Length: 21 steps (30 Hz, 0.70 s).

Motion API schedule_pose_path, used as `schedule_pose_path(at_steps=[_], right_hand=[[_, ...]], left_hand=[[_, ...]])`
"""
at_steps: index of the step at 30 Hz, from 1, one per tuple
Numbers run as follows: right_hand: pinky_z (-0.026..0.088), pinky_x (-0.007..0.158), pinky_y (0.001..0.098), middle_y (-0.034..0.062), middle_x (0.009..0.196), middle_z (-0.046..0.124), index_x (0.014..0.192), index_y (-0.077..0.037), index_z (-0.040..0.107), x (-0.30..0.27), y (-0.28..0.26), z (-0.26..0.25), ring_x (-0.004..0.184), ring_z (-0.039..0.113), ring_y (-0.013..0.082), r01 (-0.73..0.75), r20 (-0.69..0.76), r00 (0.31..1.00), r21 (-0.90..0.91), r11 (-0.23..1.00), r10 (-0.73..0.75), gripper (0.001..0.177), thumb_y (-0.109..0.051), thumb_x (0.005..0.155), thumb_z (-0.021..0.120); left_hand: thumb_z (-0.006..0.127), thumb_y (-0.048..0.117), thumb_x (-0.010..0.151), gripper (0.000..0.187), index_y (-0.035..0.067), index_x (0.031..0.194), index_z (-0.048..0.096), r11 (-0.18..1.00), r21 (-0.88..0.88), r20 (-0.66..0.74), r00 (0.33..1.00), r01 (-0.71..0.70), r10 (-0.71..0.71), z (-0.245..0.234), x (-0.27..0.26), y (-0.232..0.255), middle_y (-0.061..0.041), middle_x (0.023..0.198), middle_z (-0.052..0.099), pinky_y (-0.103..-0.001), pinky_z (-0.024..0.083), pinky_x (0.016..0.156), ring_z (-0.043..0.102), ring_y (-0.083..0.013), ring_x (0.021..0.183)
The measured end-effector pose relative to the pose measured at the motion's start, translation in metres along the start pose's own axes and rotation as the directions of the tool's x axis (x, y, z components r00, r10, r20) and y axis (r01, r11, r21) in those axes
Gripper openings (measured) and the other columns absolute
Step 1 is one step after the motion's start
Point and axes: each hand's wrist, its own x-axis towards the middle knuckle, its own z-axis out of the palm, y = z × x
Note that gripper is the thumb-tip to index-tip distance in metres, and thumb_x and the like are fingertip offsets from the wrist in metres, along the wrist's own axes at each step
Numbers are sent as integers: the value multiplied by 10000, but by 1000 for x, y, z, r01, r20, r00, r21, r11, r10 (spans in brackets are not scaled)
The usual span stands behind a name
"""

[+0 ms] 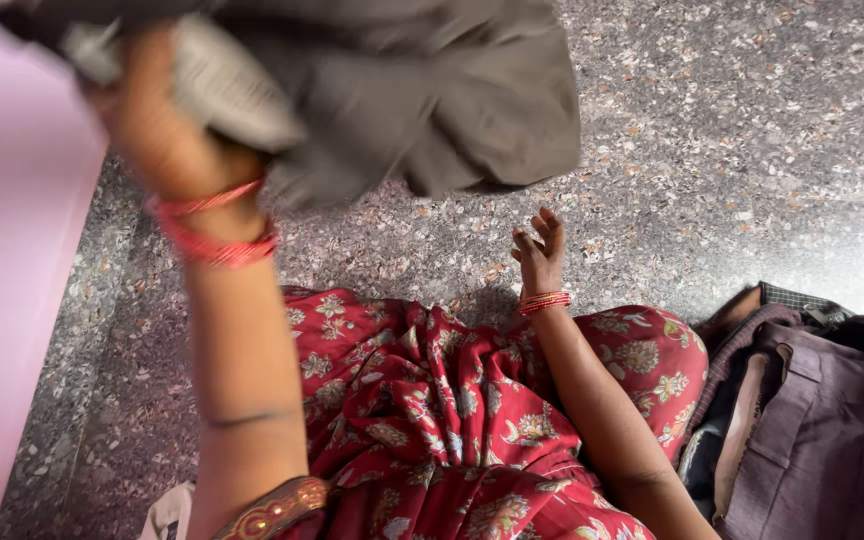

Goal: The person folds a pair of dark trousers and a white shirt while sitting on the floor and places them into a bag.

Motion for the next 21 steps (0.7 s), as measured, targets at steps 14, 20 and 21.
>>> schedule_pose_path(at_steps=[14, 20, 21], right_hand=[[398, 1252, 474, 145, 1557, 498, 1523, -175, 468, -35, -34, 89, 1466, 461, 354, 688, 458, 713, -604, 402, -531, 720, 60, 864, 634], [264, 1137, 594, 190, 1564, 476, 1532, -127, 453, -37, -48, 193, 1436, 359, 472, 890, 799, 409, -456, 0, -440, 903, 64, 669, 632], [264, 1137, 594, 190, 1564, 476, 1532, -127, 453, -29, -43, 204, 1436, 359, 472, 891, 801, 405, -454, -5, -441, 903, 64, 669, 632]], left_hand=[[649, -9, 1028, 135, 23, 1131, 569, 853, 370, -443, 877, 369, -187, -288, -1, 51, -93, 1099, 635, -355, 499, 952, 609, -209, 983], [638, 1, 1035, 137, 22, 1152, 570, 770, 423, -566, 803, 478, -188, -389, -16, 87, -97, 1124, 630, -361, 494, 983, 607, -215, 1018], [636, 2, 1036, 138, 22, 1155, 570, 760, 426, -580, 793, 490, -186, -402, -19, 89, -97, 1128, 630, -362, 493, 988, 607, -216, 1023]])
